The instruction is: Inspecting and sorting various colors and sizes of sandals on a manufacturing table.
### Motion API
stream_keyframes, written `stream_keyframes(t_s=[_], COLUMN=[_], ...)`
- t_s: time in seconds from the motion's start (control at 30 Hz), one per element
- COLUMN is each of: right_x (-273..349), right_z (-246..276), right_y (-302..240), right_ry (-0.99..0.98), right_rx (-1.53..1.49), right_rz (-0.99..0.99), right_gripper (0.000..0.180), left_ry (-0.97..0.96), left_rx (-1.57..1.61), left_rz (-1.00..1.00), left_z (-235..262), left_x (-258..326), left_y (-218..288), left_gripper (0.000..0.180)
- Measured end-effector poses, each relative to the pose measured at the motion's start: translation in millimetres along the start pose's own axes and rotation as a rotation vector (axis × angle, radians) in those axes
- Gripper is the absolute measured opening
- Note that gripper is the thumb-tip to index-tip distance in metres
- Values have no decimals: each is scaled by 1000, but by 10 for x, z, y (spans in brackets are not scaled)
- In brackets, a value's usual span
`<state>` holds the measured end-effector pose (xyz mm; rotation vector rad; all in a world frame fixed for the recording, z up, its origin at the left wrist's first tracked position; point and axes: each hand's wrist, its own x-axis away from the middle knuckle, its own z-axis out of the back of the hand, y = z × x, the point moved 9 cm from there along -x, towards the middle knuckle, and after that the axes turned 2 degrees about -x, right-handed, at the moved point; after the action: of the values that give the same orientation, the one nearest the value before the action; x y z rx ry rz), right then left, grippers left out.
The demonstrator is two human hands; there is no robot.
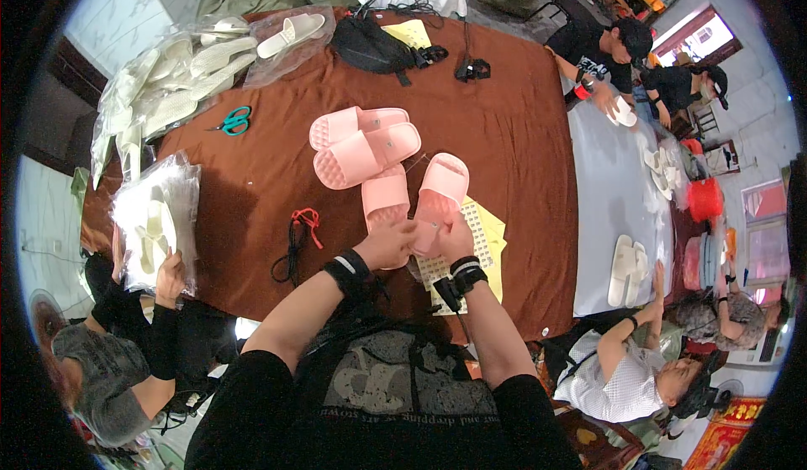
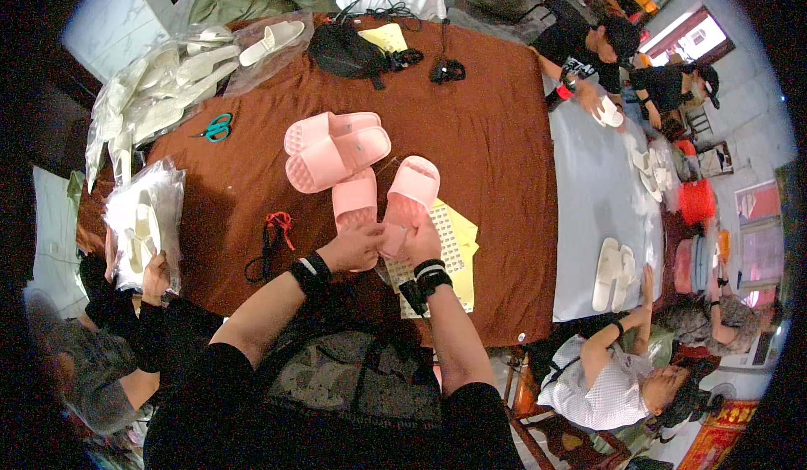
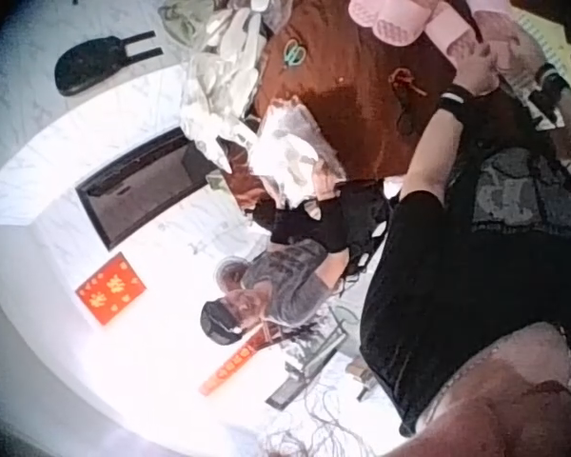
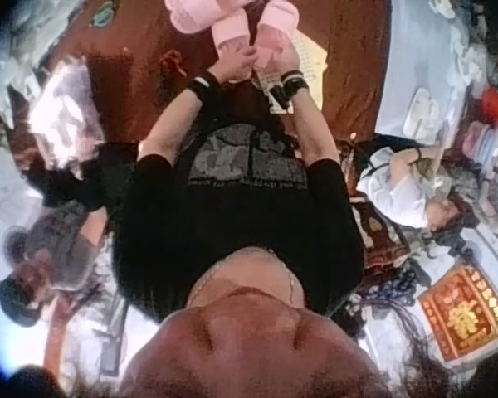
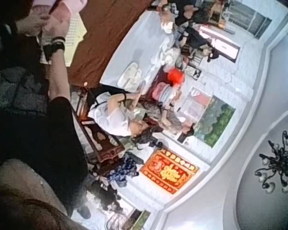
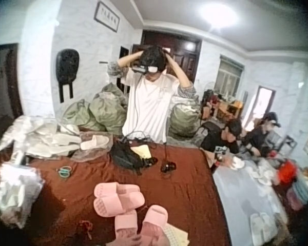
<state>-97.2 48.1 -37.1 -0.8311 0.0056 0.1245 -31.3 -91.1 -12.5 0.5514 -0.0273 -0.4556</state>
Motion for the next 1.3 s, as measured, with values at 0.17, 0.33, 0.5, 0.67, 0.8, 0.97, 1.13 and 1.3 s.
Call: stream_keyframes(t_s=[0.17,0.33,0.5,0.67,0.8,0.97,1.13,1.3], right_x=[40,-98,-338,-380,-366,-341,-239,-75], right_z=[31,223,315,569,662,573,430,69], right_y=[403,-13,-32,-180,-274,-369,-326,-381], right_ry=[-121,-203,-114,84,146,62,-80,-378], right_rx=[-656,-1244,-1582,-1489,-1347,-1121,-883,-1356], right_rz=[-417,-565,-622,-577,-480,-422,-382,-719], right_gripper=[19,6,5,10,13,14,14,11], left_ry=[160,30,-332,-199,-289,-259,-300,-280], left_rx=[481,552,926,1010,1246,1247,1342,1437], left_rz=[141,196,102,182,389,333,417,469], left_z=[450,589,392,500,499,437,620,416], left_x=[-102,-174,-209,-284,-293,-307,-278,-238], left_y=[-194,167,1082,1271,1209,1080,1111,966], left_gripper=[21,24,53,50,37,33,34,33])
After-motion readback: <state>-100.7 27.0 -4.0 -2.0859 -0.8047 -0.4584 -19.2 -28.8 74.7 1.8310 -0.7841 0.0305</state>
